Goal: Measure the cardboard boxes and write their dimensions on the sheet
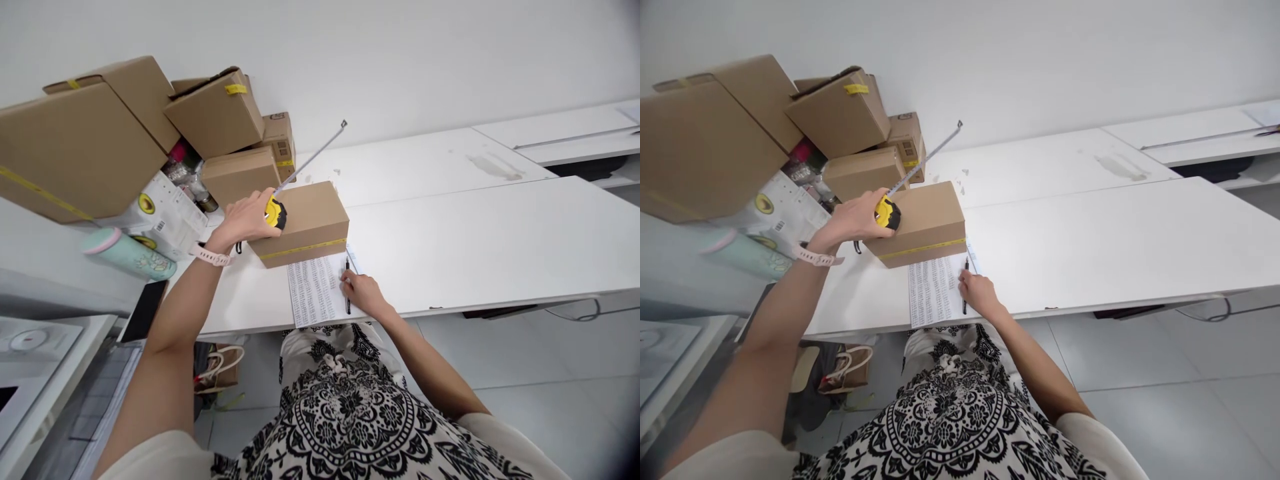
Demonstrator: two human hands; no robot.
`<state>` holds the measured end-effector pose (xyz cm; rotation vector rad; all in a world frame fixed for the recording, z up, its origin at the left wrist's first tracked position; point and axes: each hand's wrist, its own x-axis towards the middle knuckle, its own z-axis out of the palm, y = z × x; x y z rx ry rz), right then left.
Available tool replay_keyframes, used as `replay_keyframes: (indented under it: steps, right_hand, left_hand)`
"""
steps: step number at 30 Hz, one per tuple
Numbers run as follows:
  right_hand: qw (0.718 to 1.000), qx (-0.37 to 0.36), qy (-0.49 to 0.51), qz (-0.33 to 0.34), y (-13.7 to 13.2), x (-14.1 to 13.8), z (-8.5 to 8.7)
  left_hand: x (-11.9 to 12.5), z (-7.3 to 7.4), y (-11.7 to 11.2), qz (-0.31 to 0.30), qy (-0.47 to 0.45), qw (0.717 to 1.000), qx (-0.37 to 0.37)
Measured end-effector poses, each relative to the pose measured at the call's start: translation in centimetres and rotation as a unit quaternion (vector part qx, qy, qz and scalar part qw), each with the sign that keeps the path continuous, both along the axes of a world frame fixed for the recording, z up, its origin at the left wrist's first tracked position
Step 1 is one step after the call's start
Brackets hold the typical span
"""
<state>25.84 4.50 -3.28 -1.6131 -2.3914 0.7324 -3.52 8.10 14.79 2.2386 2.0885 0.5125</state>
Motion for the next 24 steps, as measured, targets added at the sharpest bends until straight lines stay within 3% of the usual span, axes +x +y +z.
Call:
replay_keyframes:
  steps: [2,3,6,8,10,13,16,19,21,24]
  right_hand:
    - [0.99,-0.033,0.135,-0.032,-0.1,1.3,-0.6]
    - [0.972,-0.06,0.222,-0.052,-0.2,2.0,-0.9]
    - [0.875,-0.133,0.454,-0.103,-0.7,3.9,-1.2]
    - [0.829,-0.136,0.53,-0.118,-1.2,4.8,-0.8]
    - [0.812,-0.111,0.557,-0.132,-1.8,5.4,-0.1]
    - [0.817,-0.059,0.547,-0.17,-2.8,5.5,0.7]
    - [0.841,-0.019,0.487,-0.234,-3.6,5.1,0.4]
    - [0.853,-0.061,0.465,-0.227,-4.1,4.0,-0.5]
    - [0.846,-0.114,0.492,-0.17,-4.1,2.9,-1.1]
    - [0.83,-0.161,0.525,-0.102,-3.8,1.3,-1.8]
  left_hand:
    - [0.0,-0.2,1.3,-0.009,0.027,0.999,-0.04]
    - [-0.1,-0.3,1.7,-0.012,0.028,0.998,-0.057]
    - [-0.1,-0.2,1.8,-0.023,0.01,0.997,-0.073]
    - [0.7,-0.5,0.5,-0.014,-0.009,1.0,-0.025]
    - [2.5,-1.9,-2.1,0.0,-0.048,0.996,0.073]
    - [6.7,-6.4,-7.6,-0.036,-0.163,0.97,0.177]
    - [10.7,-12.7,-12.9,-0.096,-0.239,0.962,0.094]
    - [13.1,-18.0,-16.0,-0.1,-0.241,0.965,-0.014]
    - [13.7,-20.1,-16.7,-0.112,-0.222,0.966,-0.064]
    - [14.1,-21.4,-16.4,-0.137,-0.204,0.965,-0.088]
